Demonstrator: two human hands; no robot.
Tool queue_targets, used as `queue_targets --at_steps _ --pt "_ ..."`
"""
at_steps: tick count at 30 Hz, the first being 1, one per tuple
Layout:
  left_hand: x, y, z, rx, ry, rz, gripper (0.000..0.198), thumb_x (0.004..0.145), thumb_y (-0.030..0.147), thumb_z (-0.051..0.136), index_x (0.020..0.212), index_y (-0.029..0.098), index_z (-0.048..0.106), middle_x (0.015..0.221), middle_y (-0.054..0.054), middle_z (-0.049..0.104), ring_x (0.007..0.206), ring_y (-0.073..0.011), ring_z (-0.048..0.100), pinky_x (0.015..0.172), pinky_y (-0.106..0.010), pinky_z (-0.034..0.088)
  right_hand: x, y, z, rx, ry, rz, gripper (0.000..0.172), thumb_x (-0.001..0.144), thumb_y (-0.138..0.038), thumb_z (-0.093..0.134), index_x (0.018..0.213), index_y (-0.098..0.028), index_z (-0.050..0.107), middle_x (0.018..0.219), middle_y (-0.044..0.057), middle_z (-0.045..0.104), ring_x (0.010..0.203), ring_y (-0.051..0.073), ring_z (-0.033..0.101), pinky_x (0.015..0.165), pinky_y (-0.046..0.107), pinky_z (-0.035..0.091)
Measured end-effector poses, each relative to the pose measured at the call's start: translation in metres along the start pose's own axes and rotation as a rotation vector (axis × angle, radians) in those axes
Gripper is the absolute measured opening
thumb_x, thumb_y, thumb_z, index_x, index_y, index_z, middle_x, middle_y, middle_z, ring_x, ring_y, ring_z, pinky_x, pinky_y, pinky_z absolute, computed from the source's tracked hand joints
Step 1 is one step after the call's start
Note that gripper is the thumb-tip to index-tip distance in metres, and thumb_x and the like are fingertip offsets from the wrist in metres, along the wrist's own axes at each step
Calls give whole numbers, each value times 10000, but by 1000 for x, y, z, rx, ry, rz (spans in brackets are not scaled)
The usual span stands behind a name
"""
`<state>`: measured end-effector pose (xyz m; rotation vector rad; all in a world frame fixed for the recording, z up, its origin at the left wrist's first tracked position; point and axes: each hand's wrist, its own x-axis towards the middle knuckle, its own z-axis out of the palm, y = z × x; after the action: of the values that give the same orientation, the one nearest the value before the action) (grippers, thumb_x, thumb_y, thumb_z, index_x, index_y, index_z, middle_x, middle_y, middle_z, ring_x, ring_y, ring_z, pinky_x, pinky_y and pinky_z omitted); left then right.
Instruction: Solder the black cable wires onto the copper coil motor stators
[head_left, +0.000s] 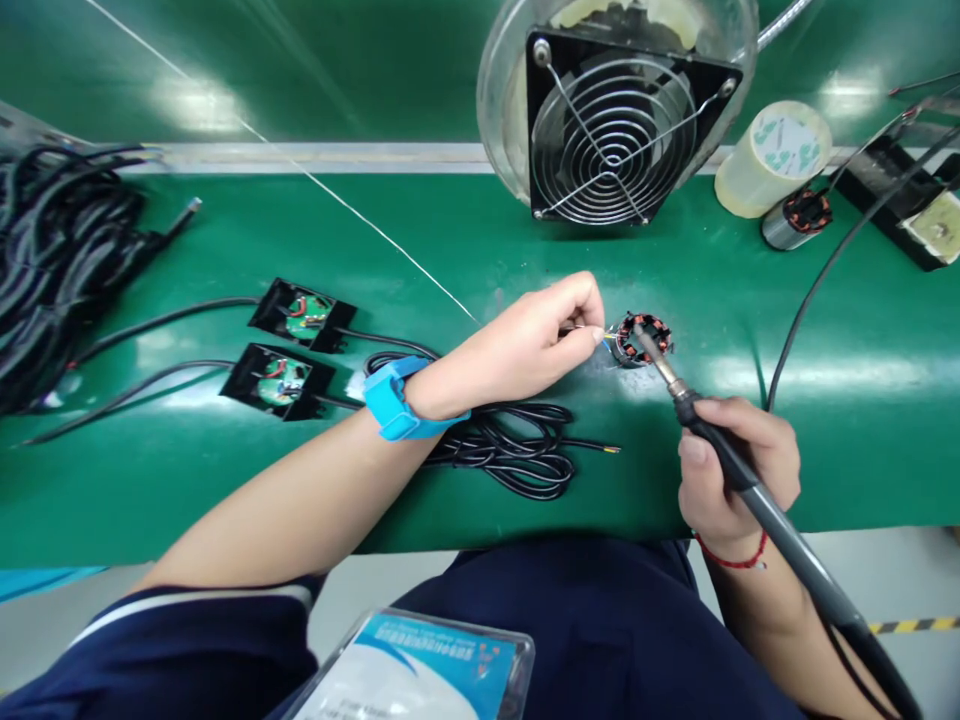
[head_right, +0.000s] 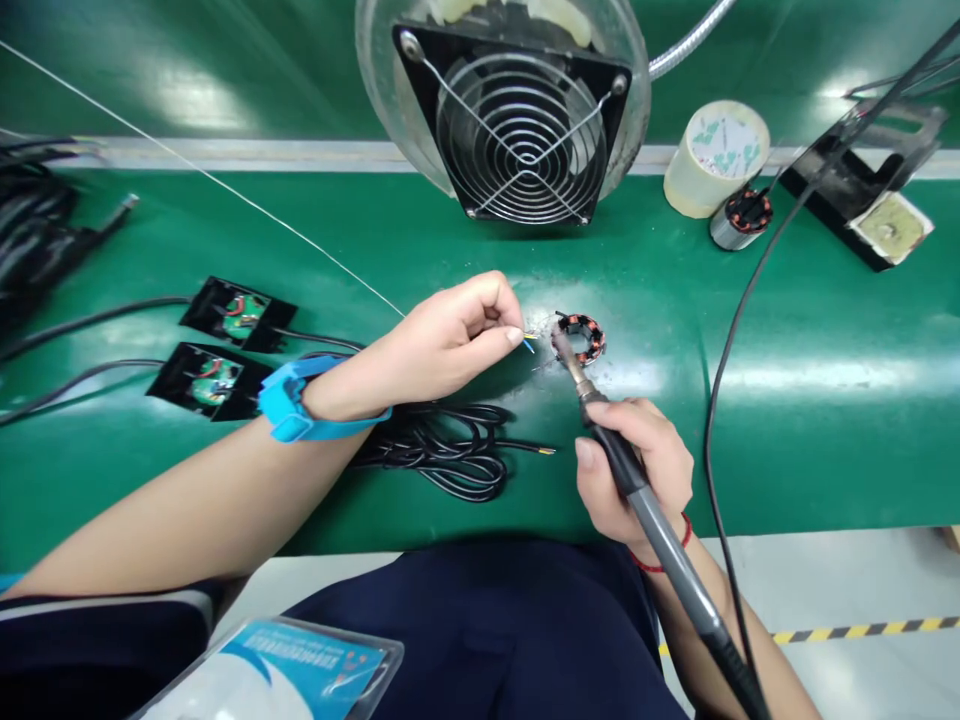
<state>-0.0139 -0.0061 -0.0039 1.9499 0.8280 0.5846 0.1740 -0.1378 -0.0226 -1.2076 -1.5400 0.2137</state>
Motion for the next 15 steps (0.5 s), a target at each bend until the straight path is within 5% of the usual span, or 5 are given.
queue_targets --at_steps 15 --pt "1 -1 1 46 27 69 124 866 95 498 805 195 456 752 26 519 657 -91 462 612 -239 396 0 -1 2 38 -50 -12 290 880 -203 651 1169 -215 663 864 36 714 638 153 652 575 293 576"
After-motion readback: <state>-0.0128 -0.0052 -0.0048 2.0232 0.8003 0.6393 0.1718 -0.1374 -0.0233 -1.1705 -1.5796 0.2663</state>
